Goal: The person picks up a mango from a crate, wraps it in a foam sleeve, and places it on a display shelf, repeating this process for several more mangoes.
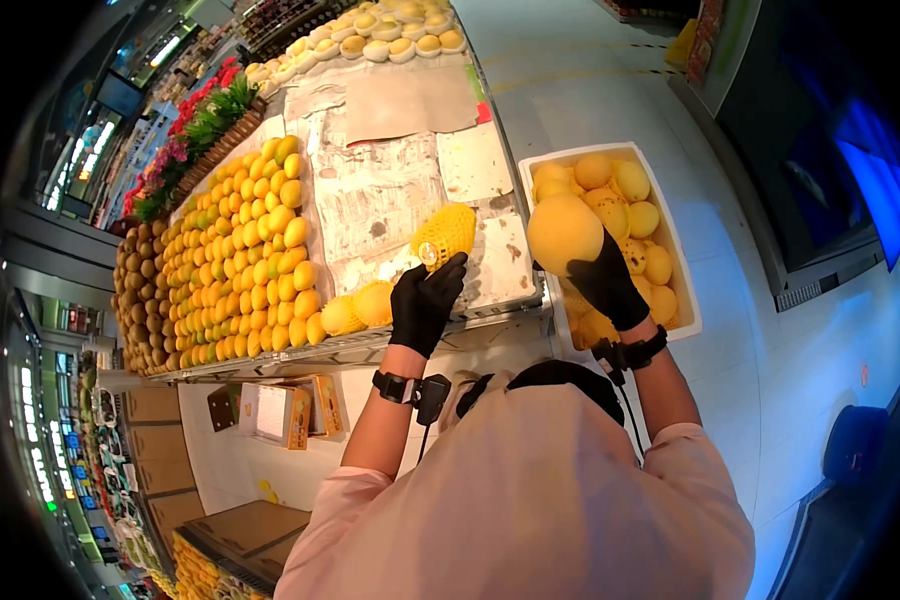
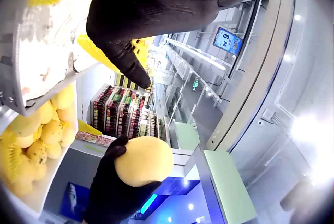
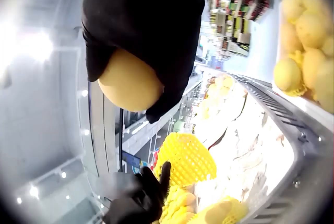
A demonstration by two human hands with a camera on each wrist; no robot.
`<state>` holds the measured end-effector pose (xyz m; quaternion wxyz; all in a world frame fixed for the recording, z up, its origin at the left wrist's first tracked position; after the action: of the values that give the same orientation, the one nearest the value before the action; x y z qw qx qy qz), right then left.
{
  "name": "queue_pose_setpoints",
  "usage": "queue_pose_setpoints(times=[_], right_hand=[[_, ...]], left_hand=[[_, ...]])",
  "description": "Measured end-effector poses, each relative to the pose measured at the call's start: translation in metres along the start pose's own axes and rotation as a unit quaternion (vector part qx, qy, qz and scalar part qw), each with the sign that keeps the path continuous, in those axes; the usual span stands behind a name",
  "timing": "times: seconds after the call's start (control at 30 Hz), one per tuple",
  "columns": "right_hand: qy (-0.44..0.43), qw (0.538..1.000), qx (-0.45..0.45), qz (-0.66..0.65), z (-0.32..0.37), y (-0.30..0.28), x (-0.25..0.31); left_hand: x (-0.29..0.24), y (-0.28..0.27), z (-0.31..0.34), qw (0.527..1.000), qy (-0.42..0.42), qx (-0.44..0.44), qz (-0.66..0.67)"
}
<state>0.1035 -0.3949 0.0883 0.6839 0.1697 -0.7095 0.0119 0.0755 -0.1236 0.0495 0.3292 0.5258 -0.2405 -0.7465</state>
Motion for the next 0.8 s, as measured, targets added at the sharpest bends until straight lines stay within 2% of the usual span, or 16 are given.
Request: queue_pose_setpoints(times=[0.03,0.1,0.13,0.17,0.2,0.23,0.27,0.4,0.43,0.53,0.57,0.7,0.73,0.8], right_hand=[[-0.060,0.994,-0.026,0.086,-0.004,0.004,0.008],[-0.167,0.952,-0.087,0.242,0.002,0.023,0.042],[-0.181,0.948,-0.070,0.252,0.005,0.034,0.055],[-0.194,0.944,-0.054,0.261,0.006,0.042,0.065],[-0.207,0.939,-0.038,0.271,0.008,0.051,0.073],[-0.226,0.910,-0.049,0.345,0.009,0.060,0.078],[-0.236,0.908,-0.040,0.344,0.007,0.064,0.078],[-0.249,0.910,-0.024,0.330,-0.004,0.074,0.068],[-0.246,0.913,-0.024,0.323,-0.006,0.077,0.066],[-0.226,0.931,-0.015,0.288,-0.012,0.092,0.059],[-0.264,0.890,-0.039,0.369,-0.008,0.102,0.066],[-0.159,0.942,0.019,0.294,-0.009,0.098,0.074],[-0.118,0.954,0.050,0.273,-0.010,0.094,0.075],[-0.032,0.967,0.112,0.227,-0.007,0.088,0.079]], left_hand=[[-0.003,0.002,0.001,1.000,0.004,0.004,0.019],[-0.014,0.018,0.009,0.999,0.022,0.025,0.039],[-0.018,0.025,0.015,0.998,0.034,0.040,0.041],[-0.031,0.051,0.025,0.944,0.153,0.205,-0.208],[-0.033,0.053,0.027,0.954,0.147,0.185,-0.184],[-0.034,0.056,0.029,0.963,0.140,0.166,-0.160],[-0.035,0.066,0.033,0.971,0.133,0.147,-0.136],[-0.036,0.086,0.042,0.955,0.178,0.151,-0.183],[-0.035,0.092,0.047,0.939,0.209,0.177,-0.209],[-0.027,0.106,0.045,0.866,0.288,0.145,-0.383],[-0.034,0.115,0.048,0.846,0.316,0.117,-0.413],[-0.041,0.096,0.029,0.892,0.230,0.096,-0.377],[-0.043,0.100,0.031,0.824,0.273,0.124,-0.481],[-0.040,0.115,0.044,0.645,0.340,0.170,-0.663]])
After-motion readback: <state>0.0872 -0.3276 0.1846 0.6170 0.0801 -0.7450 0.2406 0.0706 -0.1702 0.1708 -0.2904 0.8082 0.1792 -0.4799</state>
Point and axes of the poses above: each hand's wrist, its own z-axis away from the middle knuckle, its own y-axis out of the palm, x = y × z, the point moved 7 cm from there along -z, towards the middle knuckle, and after that the axes turned 6 degrees about y, right-handed, at the moved point
